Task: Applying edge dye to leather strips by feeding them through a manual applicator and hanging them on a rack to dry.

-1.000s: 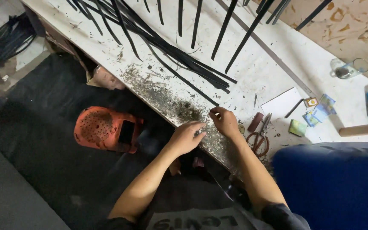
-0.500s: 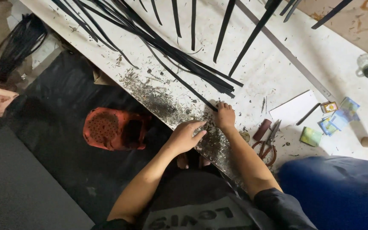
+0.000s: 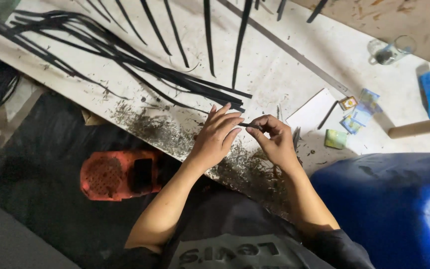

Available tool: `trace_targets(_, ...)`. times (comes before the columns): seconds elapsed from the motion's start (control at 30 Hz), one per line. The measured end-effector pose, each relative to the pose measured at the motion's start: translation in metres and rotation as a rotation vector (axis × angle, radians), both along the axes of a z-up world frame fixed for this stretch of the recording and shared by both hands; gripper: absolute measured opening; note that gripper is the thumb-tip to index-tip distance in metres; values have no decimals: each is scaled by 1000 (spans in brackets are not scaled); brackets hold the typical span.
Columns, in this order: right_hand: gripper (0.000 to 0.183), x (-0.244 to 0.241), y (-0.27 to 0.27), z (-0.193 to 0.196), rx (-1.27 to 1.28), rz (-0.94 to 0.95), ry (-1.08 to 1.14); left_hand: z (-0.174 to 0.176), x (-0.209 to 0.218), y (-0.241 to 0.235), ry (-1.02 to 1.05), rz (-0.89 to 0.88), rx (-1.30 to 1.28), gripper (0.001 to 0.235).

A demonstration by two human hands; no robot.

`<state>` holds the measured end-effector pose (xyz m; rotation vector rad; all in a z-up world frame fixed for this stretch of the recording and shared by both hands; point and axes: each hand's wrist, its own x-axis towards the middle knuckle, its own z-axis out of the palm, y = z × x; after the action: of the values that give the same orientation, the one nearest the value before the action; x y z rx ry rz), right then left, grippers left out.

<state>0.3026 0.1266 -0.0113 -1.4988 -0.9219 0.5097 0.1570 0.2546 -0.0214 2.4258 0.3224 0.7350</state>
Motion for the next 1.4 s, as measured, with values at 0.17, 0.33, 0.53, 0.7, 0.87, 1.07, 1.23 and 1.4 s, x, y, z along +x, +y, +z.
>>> trace_targets(0.17, 19, 4, -38, 26, 250, -55, 129, 22, 21, -18, -126, -115, -72, 15)
trace_targets(0.33, 19, 5, -74, 29, 270, -176, 183, 74, 31, -48, -180, -300, -193, 25)
trace_targets(0.53, 27, 12, -103, 39, 316, -277, 261, 101, 42, -79, -226, -392, -243, 35)
trace_targets(0.7, 20, 22, -123, 16, 461, -273, 424, 113, 47, -98, -260, -384, -210, 29)
trace_targets(0.87, 9, 11, -134, 25, 576, -185, 593, 119, 48, -111, -279, -376, -208, 26)
trace_targets(1.07, 9, 14, -144, 2, 670, -264, 568, 123, 50, -113, -310, -452, -173, 19)
trace_targets(1.23, 9, 4, -157, 26, 658, -347, 382, 119, 57, -113, -353, -496, -52, 8)
trace_targets(1.4, 11, -3, -180, 66, 562, -451, 140, 124, 63, -114, -394, -558, 21, 5)
